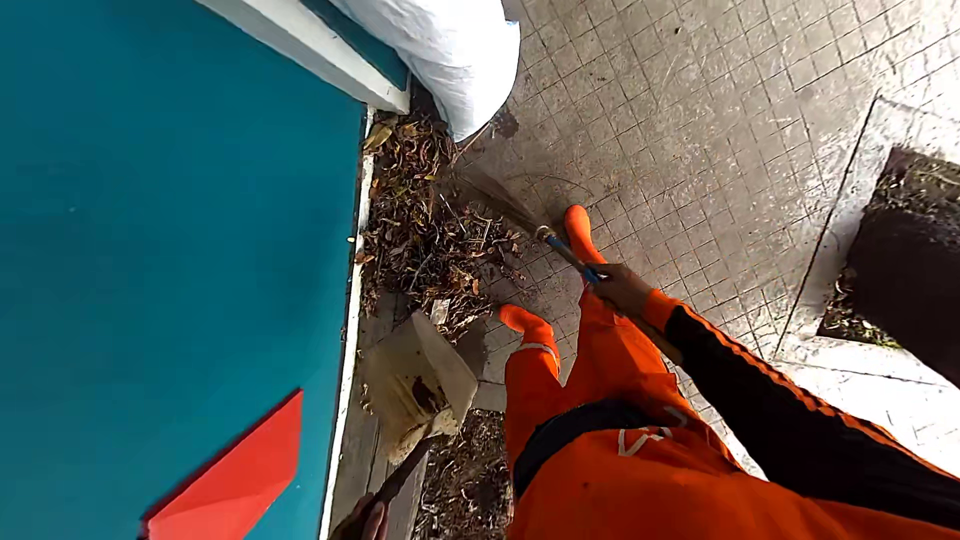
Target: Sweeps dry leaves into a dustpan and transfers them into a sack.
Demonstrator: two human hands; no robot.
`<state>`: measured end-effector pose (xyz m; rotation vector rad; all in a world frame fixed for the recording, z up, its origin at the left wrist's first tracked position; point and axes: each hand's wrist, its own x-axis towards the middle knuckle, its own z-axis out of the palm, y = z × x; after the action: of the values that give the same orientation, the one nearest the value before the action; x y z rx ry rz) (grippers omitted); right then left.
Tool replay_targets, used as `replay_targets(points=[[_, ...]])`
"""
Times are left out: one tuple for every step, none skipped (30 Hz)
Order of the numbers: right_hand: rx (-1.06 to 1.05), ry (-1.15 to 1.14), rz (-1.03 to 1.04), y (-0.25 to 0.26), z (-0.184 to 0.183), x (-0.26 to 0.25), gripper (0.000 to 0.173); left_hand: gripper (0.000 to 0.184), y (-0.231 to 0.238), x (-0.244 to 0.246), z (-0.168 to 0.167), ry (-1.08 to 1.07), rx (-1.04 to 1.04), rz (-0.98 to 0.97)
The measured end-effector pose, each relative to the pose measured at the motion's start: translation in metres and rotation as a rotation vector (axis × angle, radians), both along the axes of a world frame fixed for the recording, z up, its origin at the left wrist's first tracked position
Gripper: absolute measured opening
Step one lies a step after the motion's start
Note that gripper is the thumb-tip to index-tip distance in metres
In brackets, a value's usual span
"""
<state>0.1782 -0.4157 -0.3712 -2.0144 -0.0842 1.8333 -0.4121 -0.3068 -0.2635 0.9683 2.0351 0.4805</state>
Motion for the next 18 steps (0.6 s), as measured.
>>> replay_targets(points=[[-0.019,-0.067,-0.004,-0.005,0.005,-0.008,0.061,0.033,-0.006,-0.015,-0.006,-0.014,0.014,0.008],[-0.052,-0.145,-0.008,-0.002,0.003,-0.019,0.061,0.034,-0.012,-0.026,-0.01,-0.017,0.038,0.009],[-0.1,-0.213,-0.017,0.004,-0.007,-0.033,0.062,0.035,-0.017,-0.035,-0.011,-0.006,0.069,0.003],[-0.146,-0.262,-0.028,0.016,-0.024,-0.049,0.062,0.036,-0.021,-0.04,-0.012,-0.011,0.088,0.003],[-0.176,-0.278,-0.049,0.031,-0.045,-0.066,0.059,0.037,-0.024,-0.047,-0.015,-0.023,0.093,0.013],[-0.196,-0.276,-0.045,0.049,-0.066,-0.086,0.051,0.038,-0.026,-0.053,-0.02,-0.025,0.098,0.02],[-0.194,-0.244,-0.007,0.068,-0.083,-0.106,0.043,0.041,-0.027,-0.061,-0.027,-0.028,0.113,0.026],[-0.174,-0.203,0.045,0.085,-0.096,-0.127,0.041,0.045,-0.031,-0.069,-0.034,-0.024,0.134,0.031],[-0.153,-0.158,0.089,0.098,-0.1,-0.146,0.042,0.048,-0.036,-0.077,-0.04,-0.008,0.16,0.028],[-0.136,-0.111,0.115,0.109,-0.089,-0.16,0.046,0.05,-0.041,-0.084,-0.045,0.015,0.184,0.026],[-0.124,-0.073,0.119,0.113,-0.073,-0.169,0.052,0.052,-0.048,-0.09,-0.044,0.042,0.187,0.021],[-0.101,-0.043,0.111,0.108,-0.054,-0.172,0.057,0.053,-0.056,-0.095,-0.039,0.069,0.179,0.022],[-0.065,-0.037,0.115,0.105,-0.034,-0.167,0.061,0.053,-0.059,-0.094,-0.034,0.085,0.166,0.025],[-0.017,-0.068,0.16,0.105,-0.019,-0.157,0.063,0.053,-0.06,-0.09,-0.033,0.092,0.157,0.03],[0.02,-0.131,0.253,0.109,-0.009,-0.146,0.062,0.053,-0.064,-0.089,-0.034,0.094,0.152,0.046],[0.042,-0.204,0.344,0.114,-0.007,-0.138,0.06,0.054,-0.071,-0.091,-0.034,0.102,0.151,0.06],[0.049,-0.271,0.395,0.121,-0.017,-0.131,0.061,0.053,-0.076,-0.092,-0.034,0.12,0.157,0.065],[0.049,-0.331,0.415,0.136,-0.034,-0.123,0.061,0.052,-0.077,-0.09,-0.037,0.129,0.162,0.063]])
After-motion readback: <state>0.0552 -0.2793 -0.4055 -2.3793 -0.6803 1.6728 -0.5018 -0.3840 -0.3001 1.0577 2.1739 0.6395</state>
